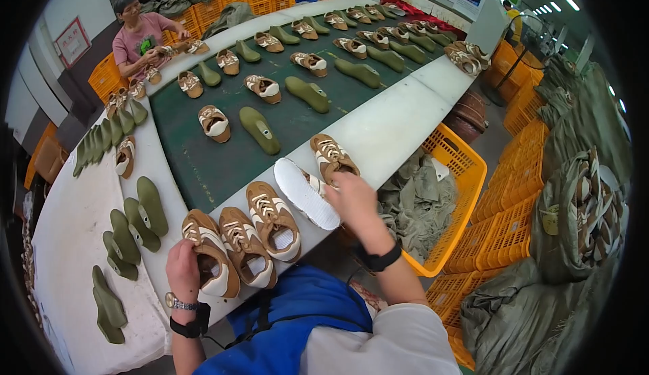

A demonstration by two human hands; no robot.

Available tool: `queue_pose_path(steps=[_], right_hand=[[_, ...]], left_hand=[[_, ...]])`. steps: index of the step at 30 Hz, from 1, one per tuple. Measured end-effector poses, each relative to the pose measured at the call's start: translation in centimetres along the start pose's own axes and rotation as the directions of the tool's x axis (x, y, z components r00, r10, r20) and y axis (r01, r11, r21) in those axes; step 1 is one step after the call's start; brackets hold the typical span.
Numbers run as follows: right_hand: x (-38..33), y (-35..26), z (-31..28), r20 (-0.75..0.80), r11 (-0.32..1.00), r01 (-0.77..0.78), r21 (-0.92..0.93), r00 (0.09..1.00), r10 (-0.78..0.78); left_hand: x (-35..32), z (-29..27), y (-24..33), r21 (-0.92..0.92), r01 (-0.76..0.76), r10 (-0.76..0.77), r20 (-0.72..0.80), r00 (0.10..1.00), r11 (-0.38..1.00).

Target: The recorder is sorting and placing shoe uppers onto shoe lasts on a manufacturing table.

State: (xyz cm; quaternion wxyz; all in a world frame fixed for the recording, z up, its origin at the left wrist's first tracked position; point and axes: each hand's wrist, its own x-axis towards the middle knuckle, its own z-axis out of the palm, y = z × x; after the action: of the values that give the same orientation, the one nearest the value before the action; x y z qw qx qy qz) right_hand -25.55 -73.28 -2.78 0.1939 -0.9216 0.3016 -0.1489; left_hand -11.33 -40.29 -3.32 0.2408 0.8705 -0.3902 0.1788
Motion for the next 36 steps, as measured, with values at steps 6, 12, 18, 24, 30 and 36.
queue_pose_path(steps=[6,12,18,24,30,36], right_hand=[[-1.6,5.6,3.5,0.424,0.928,-0.286,0.24,0.89,0.165],[-3.5,3.3,7.1,0.195,0.674,-0.252,0.694,0.968,0.161],[-3.4,-0.9,5.0,-0.254,0.935,0.354,-0.036,0.901,-0.351],[-1.8,1.5,6.3,-0.097,0.884,0.376,0.278,0.927,-0.363],[3.9,11.4,5.3,-0.227,0.969,-0.165,0.182,0.952,0.205],[6.8,12.5,6.6,0.16,0.886,-0.309,0.345,0.95,0.269]], left_hand=[[-0.2,2.1,-0.2,-0.041,0.061,-0.056,0.125,0.991,0.997],[-0.6,1.1,0.5,-0.119,0.128,-0.114,0.121,0.986,0.985],[-1.4,1.2,0.0,-0.135,0.177,-0.158,0.137,0.978,0.975],[-1.6,0.9,0.3,-0.115,0.169,-0.151,0.153,0.977,0.979],[-1.3,1.2,0.5,-0.103,0.149,-0.131,0.165,0.978,0.983],[-1.2,1.5,0.2,-0.104,0.162,-0.142,0.176,0.974,0.981]])
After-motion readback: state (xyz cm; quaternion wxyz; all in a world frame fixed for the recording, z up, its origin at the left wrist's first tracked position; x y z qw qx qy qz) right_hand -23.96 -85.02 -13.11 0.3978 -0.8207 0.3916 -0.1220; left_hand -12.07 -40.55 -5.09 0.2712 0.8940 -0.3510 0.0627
